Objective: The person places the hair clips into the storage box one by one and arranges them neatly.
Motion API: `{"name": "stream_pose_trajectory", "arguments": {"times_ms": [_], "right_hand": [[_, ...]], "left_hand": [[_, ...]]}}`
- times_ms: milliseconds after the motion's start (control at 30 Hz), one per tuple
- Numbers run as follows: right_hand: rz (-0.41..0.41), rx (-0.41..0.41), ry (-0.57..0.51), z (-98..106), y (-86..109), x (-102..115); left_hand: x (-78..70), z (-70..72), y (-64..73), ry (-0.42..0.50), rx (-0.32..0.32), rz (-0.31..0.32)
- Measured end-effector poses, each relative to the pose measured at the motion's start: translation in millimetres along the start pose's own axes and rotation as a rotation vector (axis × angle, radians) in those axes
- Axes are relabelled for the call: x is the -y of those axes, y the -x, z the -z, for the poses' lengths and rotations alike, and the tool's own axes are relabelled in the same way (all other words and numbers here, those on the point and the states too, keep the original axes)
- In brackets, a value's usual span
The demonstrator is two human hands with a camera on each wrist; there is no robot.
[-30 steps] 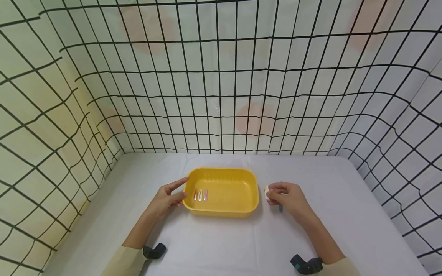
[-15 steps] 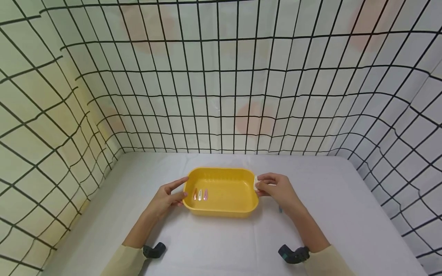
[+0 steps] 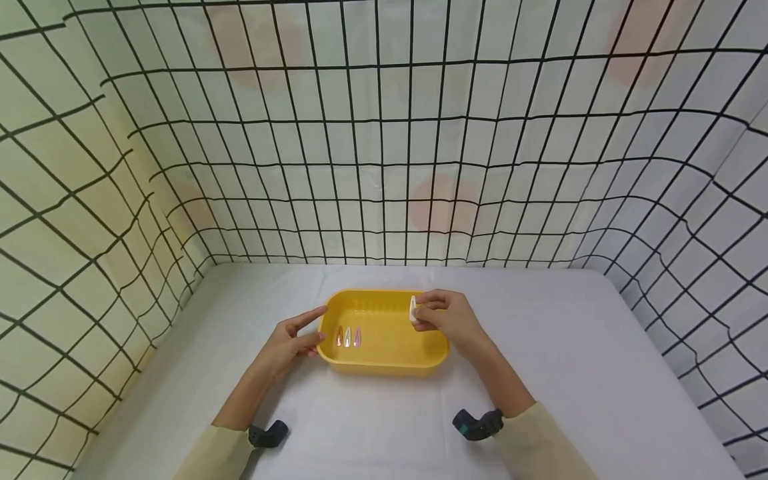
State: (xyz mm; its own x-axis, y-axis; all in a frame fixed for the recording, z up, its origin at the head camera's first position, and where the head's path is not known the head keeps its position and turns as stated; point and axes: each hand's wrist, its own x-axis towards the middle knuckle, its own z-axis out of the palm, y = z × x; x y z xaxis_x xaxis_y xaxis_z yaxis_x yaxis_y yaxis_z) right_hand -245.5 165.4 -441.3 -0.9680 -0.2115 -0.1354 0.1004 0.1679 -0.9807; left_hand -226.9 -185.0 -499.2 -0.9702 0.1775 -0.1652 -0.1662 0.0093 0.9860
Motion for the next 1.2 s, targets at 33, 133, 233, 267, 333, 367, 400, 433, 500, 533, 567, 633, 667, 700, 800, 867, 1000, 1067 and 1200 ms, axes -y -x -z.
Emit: {"name": "stream_pose_trajectory", "arguments": {"times_ms": [33,133,233,267,333,367,400,433,500,533,567,633,667,700,800,867,1000,1067,1200], "right_hand": [[0.003,0.009,-0.002,-2.1,-1.4,0.5],[0.000,0.019,-0.020,-8.6,-6.2,1.4],[0.001,0.036,-0.023,-15.5,-10.9,1.7],[0.000,0.040,-0.026,-18.1,-12.4,2.0],[0.000,0.051,-0.028,-23.5,-14.4,2.8],[0.000,0.057,-0.029,-26.0,-15.1,3.4],[0.000,0.066,-0.033,-28.6,-15.7,3.8],[0.000,0.073,-0.037,-31.2,-16.6,4.0],[-0.006,0.083,-0.044,-36.3,-17.8,4.5],[-0.008,0.086,-0.045,-38.6,-18.8,4.0],[-0.008,0.088,-0.046,-40.8,-20.1,3.1],[-0.016,0.081,-0.040,-45.5,-22.0,1.6],[-0.023,0.074,-0.036,-47.8,-23.0,0.5],[-0.029,0.068,-0.026,-50.1,-24.0,-0.9],[-0.060,0.033,-0.006,-58.7,-26.8,-3.8],[-0.071,0.013,0.023,-64.2,-29.2,-6.0],[-0.084,-0.011,0.079,-74.2,-33.7,-8.8],[-0.098,-0.016,0.114,-78.5,-36.5,-10.7],[-0.128,-0.012,0.171,-85.2,-41.5,-14.6]], "left_hand": [[-0.2,-0.1,0.0,-0.003,0.002,-0.003],[-0.2,-0.2,0.2,-0.003,0.005,-0.009],[-0.1,0.0,0.4,0.003,0.009,-0.012],[0.3,0.3,0.3,0.006,0.011,-0.011],[0.4,0.9,0.0,0.009,0.015,-0.008],[0.5,1.1,-0.1,0.009,0.017,-0.008],[0.6,1.3,-0.2,0.008,0.019,-0.008],[0.6,1.5,-0.3,0.008,0.023,-0.008],[0.2,1.5,0.0,0.008,0.025,-0.007],[0.3,1.5,-0.2,0.006,0.025,-0.009],[0.4,1.3,-0.2,0.005,0.024,-0.009],[0.3,0.9,0.0,0.001,0.022,-0.010],[0.3,0.8,0.2,-0.001,0.020,-0.011],[0.4,0.6,0.4,-0.002,0.017,-0.010],[0.8,0.5,0.7,0.001,0.014,-0.005],[0.4,0.6,0.7,0.004,0.014,-0.003],[-0.4,0.8,-0.5,0.006,0.014,-0.001],[-0.6,0.9,-0.9,0.009,0.013,0.000],[-0.4,0.9,-1.4,0.006,0.009,0.001]]}}
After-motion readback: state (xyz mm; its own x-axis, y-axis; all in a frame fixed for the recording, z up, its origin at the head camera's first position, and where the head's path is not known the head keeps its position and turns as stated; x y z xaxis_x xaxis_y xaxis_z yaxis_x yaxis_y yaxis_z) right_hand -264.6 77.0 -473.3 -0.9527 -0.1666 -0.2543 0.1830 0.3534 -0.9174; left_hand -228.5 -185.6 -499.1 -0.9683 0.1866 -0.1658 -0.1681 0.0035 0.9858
